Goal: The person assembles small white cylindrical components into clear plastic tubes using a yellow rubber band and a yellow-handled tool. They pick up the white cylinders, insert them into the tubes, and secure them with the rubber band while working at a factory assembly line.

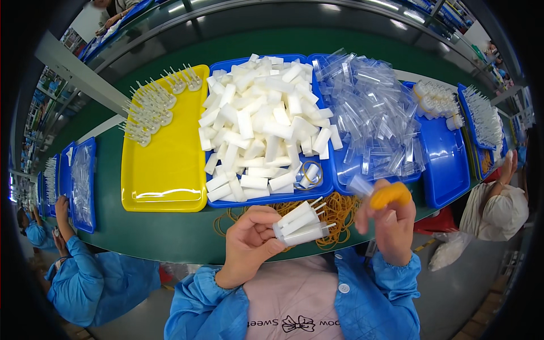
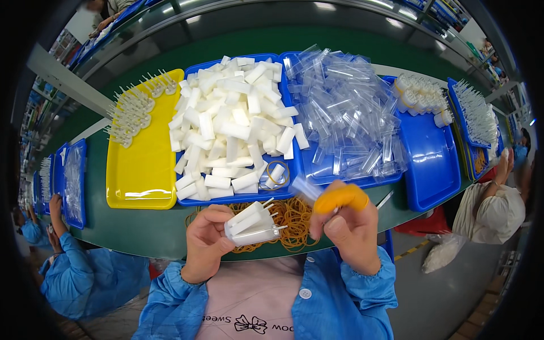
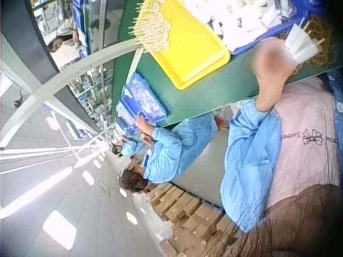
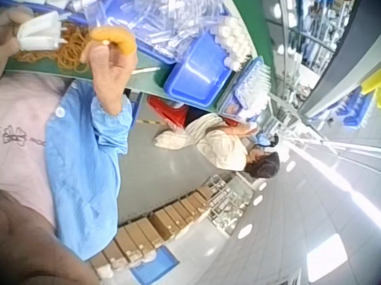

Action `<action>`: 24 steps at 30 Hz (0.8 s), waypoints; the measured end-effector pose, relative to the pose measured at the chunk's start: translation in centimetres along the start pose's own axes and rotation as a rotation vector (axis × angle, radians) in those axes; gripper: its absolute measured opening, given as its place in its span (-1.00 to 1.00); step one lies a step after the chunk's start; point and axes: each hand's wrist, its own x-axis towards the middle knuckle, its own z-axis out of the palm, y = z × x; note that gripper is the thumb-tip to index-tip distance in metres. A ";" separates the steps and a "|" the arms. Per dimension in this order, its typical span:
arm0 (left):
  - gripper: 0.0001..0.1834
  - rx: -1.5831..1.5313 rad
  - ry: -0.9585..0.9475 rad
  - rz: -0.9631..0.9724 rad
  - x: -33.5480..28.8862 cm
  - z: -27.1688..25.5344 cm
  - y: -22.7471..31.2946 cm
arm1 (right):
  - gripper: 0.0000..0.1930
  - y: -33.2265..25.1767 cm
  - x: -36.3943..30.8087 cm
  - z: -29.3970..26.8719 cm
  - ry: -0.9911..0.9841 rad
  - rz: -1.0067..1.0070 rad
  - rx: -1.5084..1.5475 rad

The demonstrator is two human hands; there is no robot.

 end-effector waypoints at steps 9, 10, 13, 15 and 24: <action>-0.56 0.418 -0.007 0.242 -0.7 -0.1 -0.1 | -0.79 -0.7 0.7 0.3 0.025 0.010 -0.309; -0.56 0.442 -0.006 0.251 -0.7 -0.2 -0.1 | -0.80 -0.7 0.8 0.5 0.048 0.021 -0.268; -0.57 0.496 0.006 0.276 -0.8 0.0 -0.1 | -0.77 -0.5 1.0 0.4 0.014 0.086 -0.219; -0.58 0.498 0.015 0.285 -0.7 0.0 -0.2 | -0.73 0.0 0.8 1.0 0.089 0.100 -0.156; -0.56 0.589 0.027 0.326 -0.5 0.2 -0.1 | -0.66 1.7 0.3 0.6 0.175 0.046 -0.078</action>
